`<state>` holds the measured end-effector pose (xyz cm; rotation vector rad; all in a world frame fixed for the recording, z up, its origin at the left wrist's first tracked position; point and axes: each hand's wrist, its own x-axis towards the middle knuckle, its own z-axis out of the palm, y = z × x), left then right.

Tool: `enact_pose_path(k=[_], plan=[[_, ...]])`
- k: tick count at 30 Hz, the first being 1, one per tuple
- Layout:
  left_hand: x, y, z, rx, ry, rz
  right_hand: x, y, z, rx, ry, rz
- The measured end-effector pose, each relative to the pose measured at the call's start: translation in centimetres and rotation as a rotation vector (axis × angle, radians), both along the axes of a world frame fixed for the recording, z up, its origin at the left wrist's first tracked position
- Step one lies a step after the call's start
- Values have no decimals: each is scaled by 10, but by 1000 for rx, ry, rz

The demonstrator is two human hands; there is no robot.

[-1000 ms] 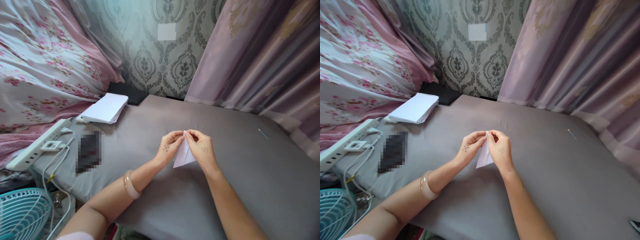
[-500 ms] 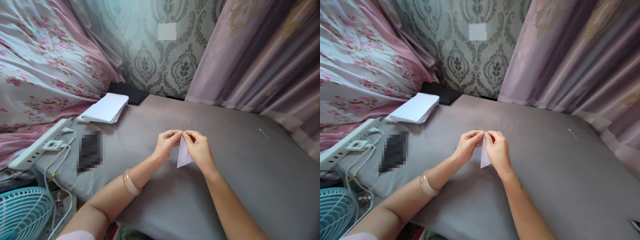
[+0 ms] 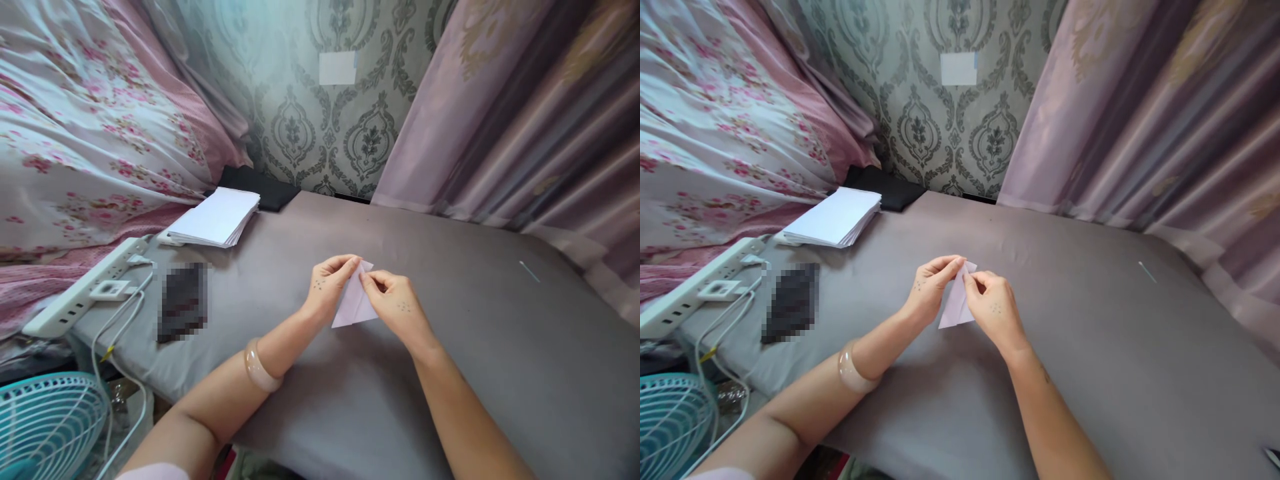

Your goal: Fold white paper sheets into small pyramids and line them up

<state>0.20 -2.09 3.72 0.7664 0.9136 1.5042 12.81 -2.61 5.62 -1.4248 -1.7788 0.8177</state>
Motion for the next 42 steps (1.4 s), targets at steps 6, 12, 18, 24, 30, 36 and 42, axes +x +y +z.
enact_pose_path(k=[6,12,18,24,30,36,42], plan=[[-5,2,0,-29,-64,-46,5,5,2,-53,41,-93],[-4,0,-2,-43,-134,-128,0,10,-4,-264,485,3],[-4,0,-2,-62,-146,-164,0,8,0,-217,475,-26],[-6,1,-2,-98,-156,-123,-3,7,-3,-125,407,14],[-7,3,-1,-119,-165,-96,-5,6,-5,-74,383,39],[-9,5,-3,-126,-161,-118,-6,5,-6,-68,407,34],[-11,4,1,-143,-188,-131,-6,4,-6,-43,389,64]])
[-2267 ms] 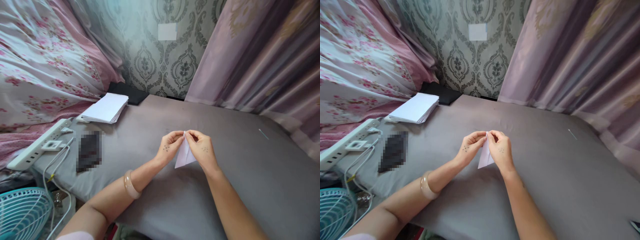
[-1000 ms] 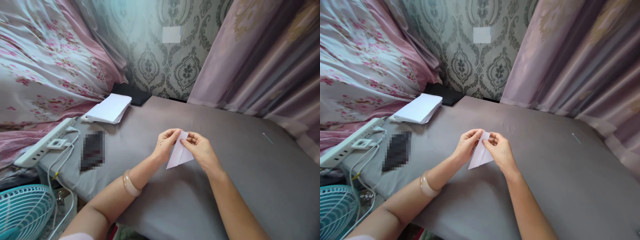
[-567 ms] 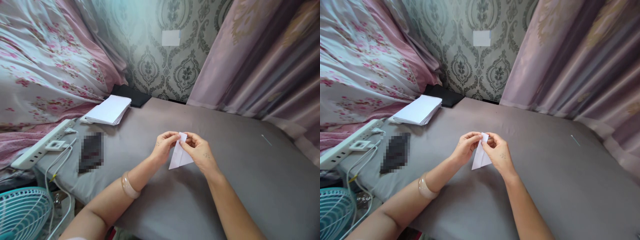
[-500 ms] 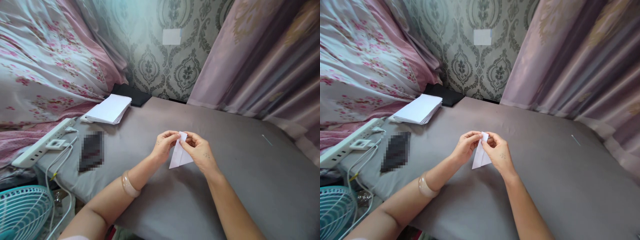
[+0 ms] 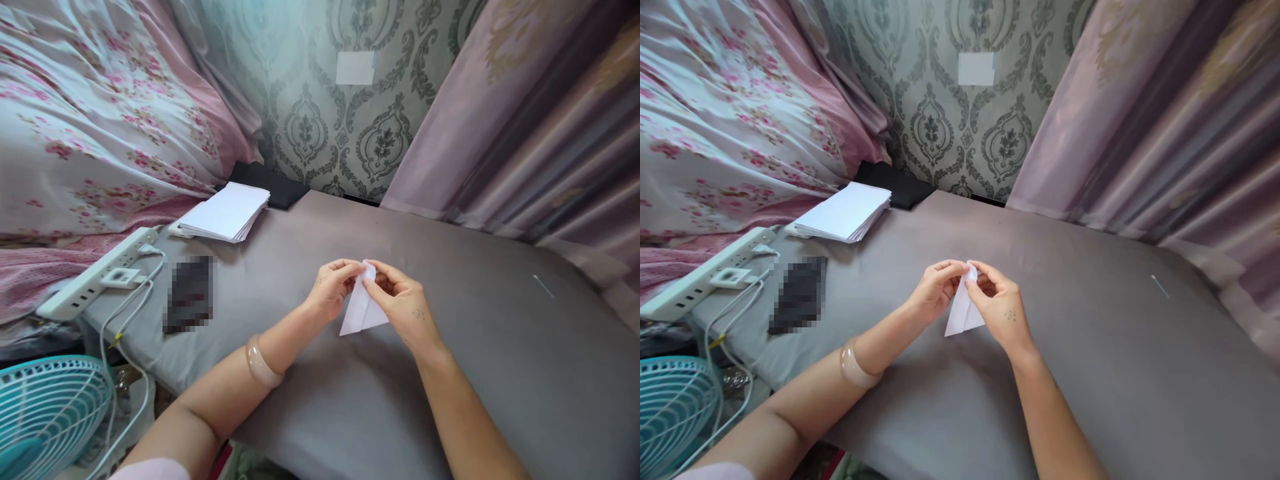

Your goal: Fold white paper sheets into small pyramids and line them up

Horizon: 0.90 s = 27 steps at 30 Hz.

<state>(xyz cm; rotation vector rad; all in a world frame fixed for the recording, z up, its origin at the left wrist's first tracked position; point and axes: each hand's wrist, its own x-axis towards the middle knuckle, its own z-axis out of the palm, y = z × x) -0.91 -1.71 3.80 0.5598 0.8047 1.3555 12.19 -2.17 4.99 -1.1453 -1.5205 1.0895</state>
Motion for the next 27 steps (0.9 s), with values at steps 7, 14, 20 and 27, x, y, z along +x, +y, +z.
enact_pose_path(k=[7,14,20,27], plan=[[-1,0,3,-2,-39,4,-3,-7,5,226,-228,-42],[-2,1,0,14,-28,4,0,-11,8,546,-629,-56],[-3,1,1,69,-64,-47,0,-18,9,697,-1013,-100],[-3,3,0,1,-68,-116,5,-13,17,370,-641,-16]])
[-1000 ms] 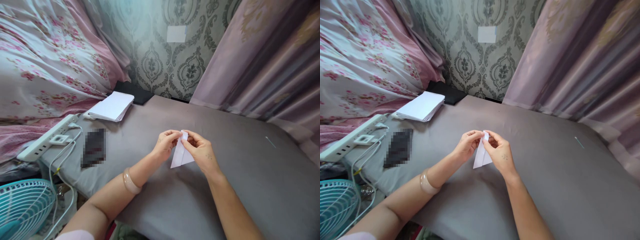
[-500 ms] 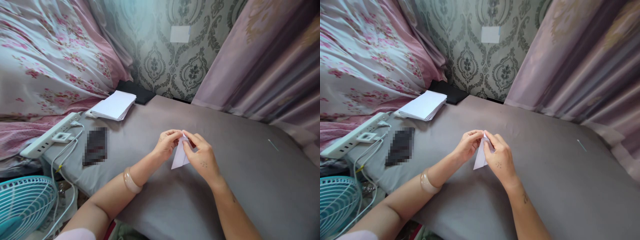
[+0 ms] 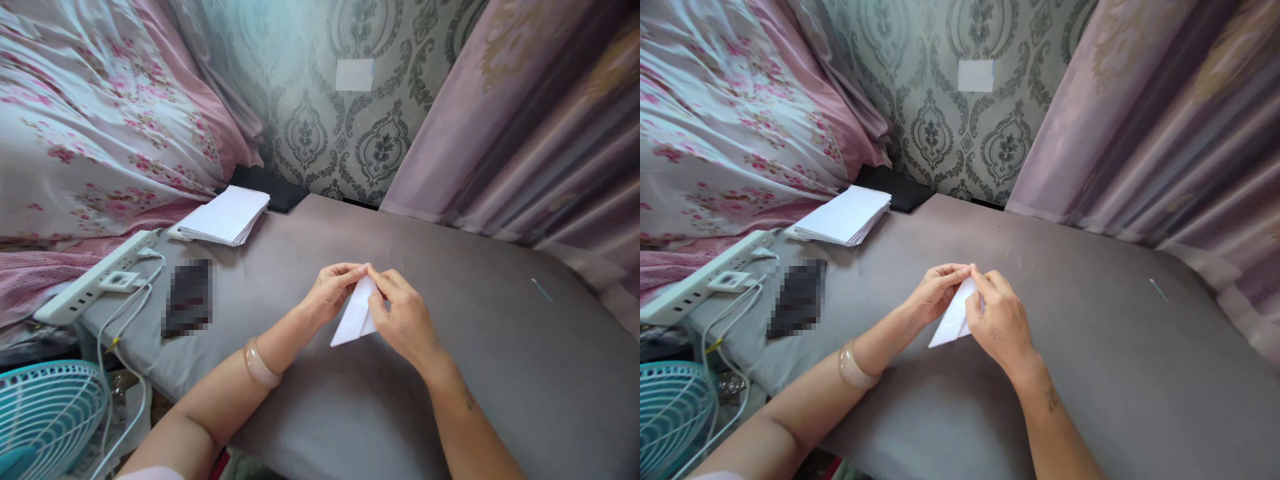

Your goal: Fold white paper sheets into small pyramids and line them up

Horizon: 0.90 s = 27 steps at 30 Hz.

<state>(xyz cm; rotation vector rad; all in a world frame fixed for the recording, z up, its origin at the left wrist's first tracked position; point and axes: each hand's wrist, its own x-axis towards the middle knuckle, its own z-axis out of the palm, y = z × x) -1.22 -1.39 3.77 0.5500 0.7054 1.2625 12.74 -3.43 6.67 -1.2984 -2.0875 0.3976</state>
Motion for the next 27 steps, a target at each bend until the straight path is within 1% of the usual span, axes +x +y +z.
enact_pose_path(k=[3,4,6,8,11,16,19,20,22,25,27], plan=[[1,0,1,-8,8,42,4,8,1,-377,513,-16],[2,0,2,-7,10,59,4,10,0,-468,624,-44],[3,-1,2,-3,14,87,3,13,-3,-548,725,-89],[4,-2,2,6,34,103,0,13,-7,-541,737,-103],[6,-3,-1,25,95,112,-4,13,-11,-502,694,-129],[6,-4,-6,28,98,74,-4,14,-14,-400,560,-119],[6,-1,-9,19,96,42,-1,17,-19,-395,534,-112],[5,0,-11,17,104,35,0,19,-22,-413,539,-106],[5,3,-16,16,136,31,4,24,-28,-501,579,-86],[4,10,-27,10,209,42,9,31,-41,-736,689,-39],[4,14,-35,-6,250,44,11,35,-49,-826,752,-28]])
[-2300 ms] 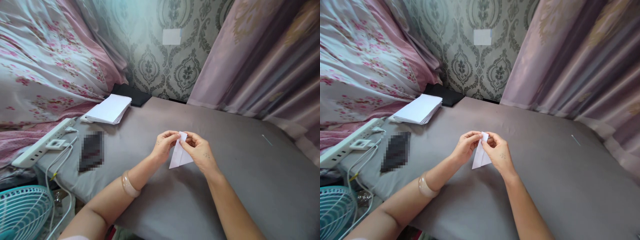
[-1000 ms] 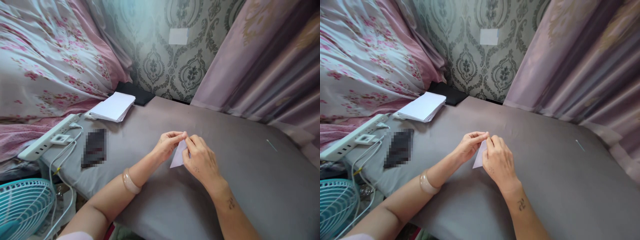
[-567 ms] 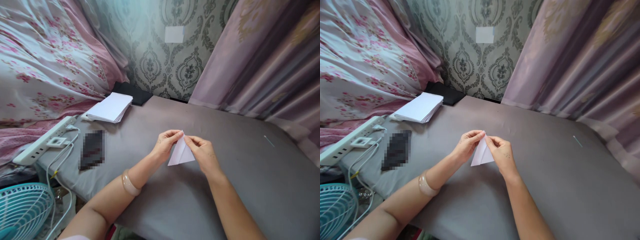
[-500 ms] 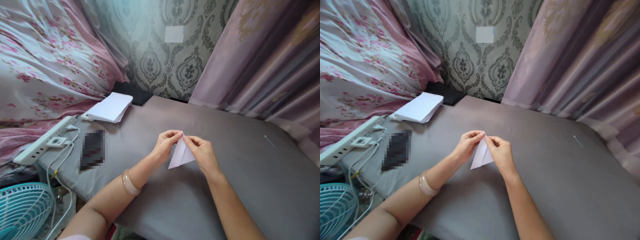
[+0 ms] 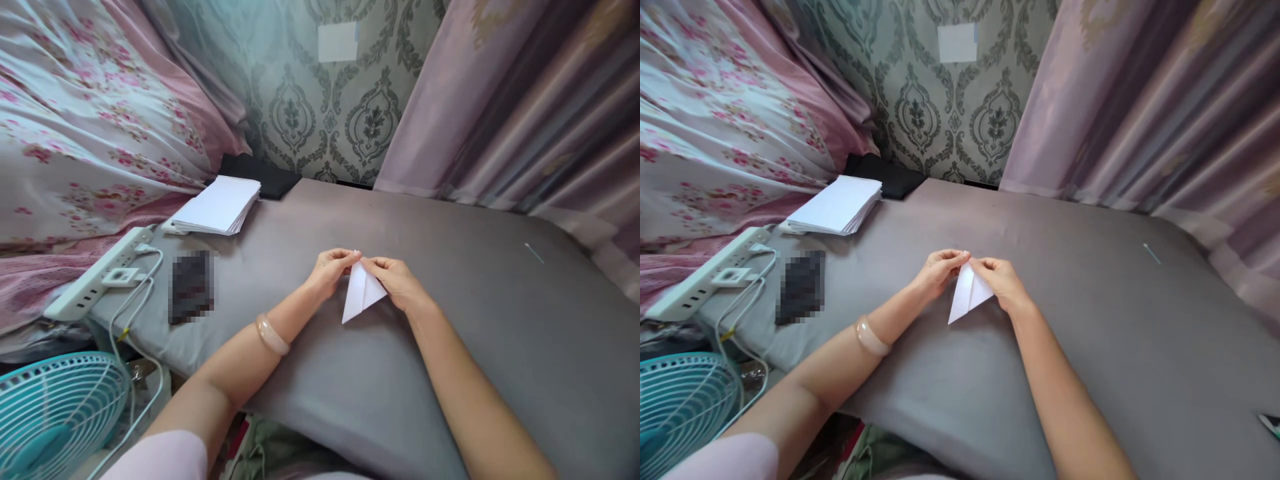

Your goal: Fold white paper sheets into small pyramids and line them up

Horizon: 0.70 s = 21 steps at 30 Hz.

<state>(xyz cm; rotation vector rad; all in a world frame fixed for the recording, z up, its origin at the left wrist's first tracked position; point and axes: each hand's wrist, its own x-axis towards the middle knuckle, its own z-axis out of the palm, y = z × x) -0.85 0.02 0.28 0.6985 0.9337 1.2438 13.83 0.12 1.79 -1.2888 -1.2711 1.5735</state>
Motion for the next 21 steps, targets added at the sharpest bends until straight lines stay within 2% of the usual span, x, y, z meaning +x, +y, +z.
enact_pose_path(k=[5,11,15,21], plan=[[2,5,-14,-17,79,13,0,4,-15,3,18,-39],[8,5,-20,0,147,37,4,3,-27,26,50,-63],[13,6,-17,18,180,5,10,4,-30,49,74,-81],[16,15,-2,60,213,-76,21,11,-31,65,138,-79]])
